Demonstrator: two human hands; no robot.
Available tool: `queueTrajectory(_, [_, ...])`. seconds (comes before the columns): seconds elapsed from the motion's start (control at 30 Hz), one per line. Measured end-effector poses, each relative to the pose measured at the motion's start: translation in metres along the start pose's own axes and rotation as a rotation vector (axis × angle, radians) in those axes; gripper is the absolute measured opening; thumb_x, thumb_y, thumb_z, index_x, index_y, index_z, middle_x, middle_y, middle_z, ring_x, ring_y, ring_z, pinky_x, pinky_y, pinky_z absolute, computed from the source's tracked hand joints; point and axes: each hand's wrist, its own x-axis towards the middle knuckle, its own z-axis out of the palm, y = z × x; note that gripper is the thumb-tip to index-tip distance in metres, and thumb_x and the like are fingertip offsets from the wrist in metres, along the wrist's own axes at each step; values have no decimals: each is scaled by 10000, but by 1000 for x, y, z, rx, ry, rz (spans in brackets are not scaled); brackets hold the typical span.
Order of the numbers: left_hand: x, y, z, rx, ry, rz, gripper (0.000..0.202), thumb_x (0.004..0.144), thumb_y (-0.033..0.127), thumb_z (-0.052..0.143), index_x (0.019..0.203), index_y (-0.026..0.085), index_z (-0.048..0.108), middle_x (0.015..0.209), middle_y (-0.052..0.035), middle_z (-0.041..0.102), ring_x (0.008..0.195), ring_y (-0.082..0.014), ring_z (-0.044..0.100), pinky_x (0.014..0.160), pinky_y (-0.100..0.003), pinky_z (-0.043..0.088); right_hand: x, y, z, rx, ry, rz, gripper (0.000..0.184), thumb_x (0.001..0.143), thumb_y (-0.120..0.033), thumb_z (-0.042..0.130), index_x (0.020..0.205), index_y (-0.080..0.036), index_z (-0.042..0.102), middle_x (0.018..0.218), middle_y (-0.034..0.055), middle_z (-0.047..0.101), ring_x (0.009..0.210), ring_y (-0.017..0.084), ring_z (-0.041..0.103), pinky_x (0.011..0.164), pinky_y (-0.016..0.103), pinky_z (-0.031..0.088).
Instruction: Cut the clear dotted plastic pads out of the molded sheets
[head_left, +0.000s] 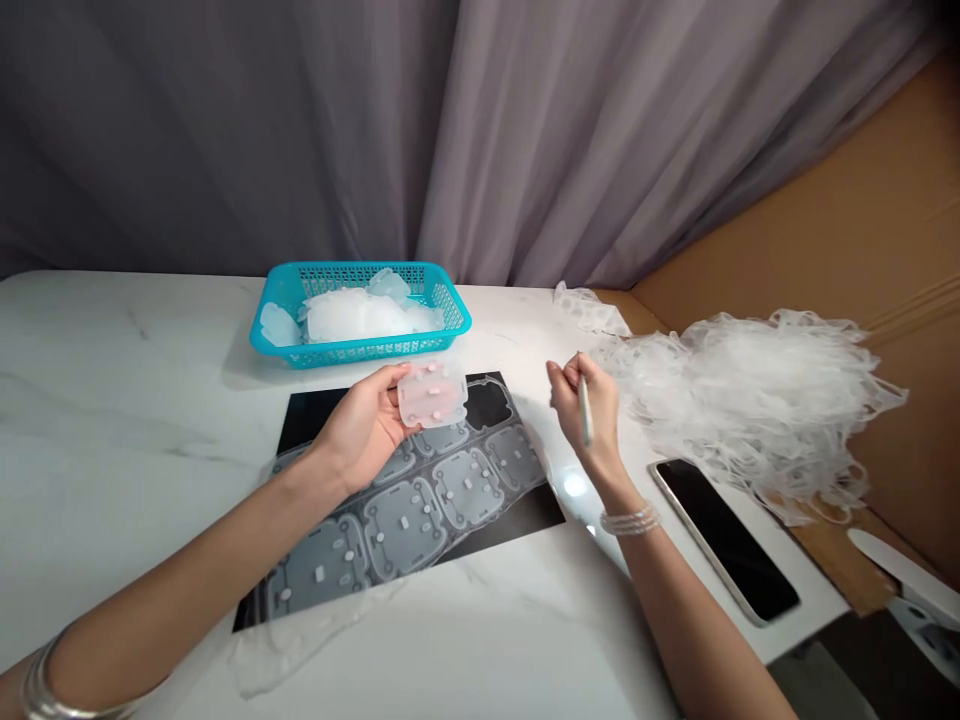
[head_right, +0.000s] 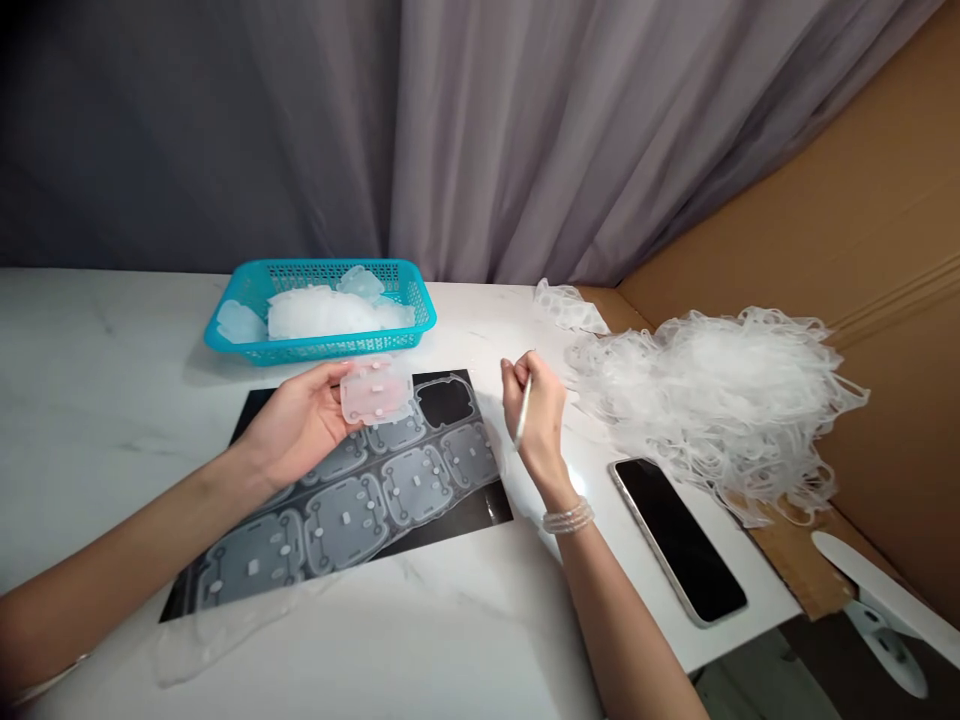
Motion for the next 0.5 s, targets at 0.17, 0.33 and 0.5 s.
queueTrajectory(0.17, [-4, 0, 3, -43, -21, -93, 352, 923, 196, 448, 1113, 14, 682, 994, -204, 756, 917, -310, 745, 834, -485, 608, -6, -8, -11, 89, 41, 70, 315, 840, -209, 547, 666, -247, 287, 511, -77, 405, 477, 119, 452, 545, 267, 344])
queueTrajectory(0.33, [-5, 1, 3, -68, -46, -151, 449, 945, 237, 406, 1242, -7, 638, 1044, -225, 746, 947, -339, 738, 840, -530, 595, -1, -9, -25, -48, 125, 45, 435, 913, -388, 570, 639, -247, 263, 478, -74, 375, 439, 120, 437, 541, 288, 330])
queueTrajectory(0.5, [-7, 4, 7, -57, -43, -198, 473, 958, 260, 388, 1238, -25, 640, 1025, -236, 748, 952, -338, 736, 868, -532, 581, 11, 13, -46, -452, 190, -28, 530, 961, -453, 495, 554, -248, 225, 481, -59, 248, 468, 121, 230, 553, 323, 227])
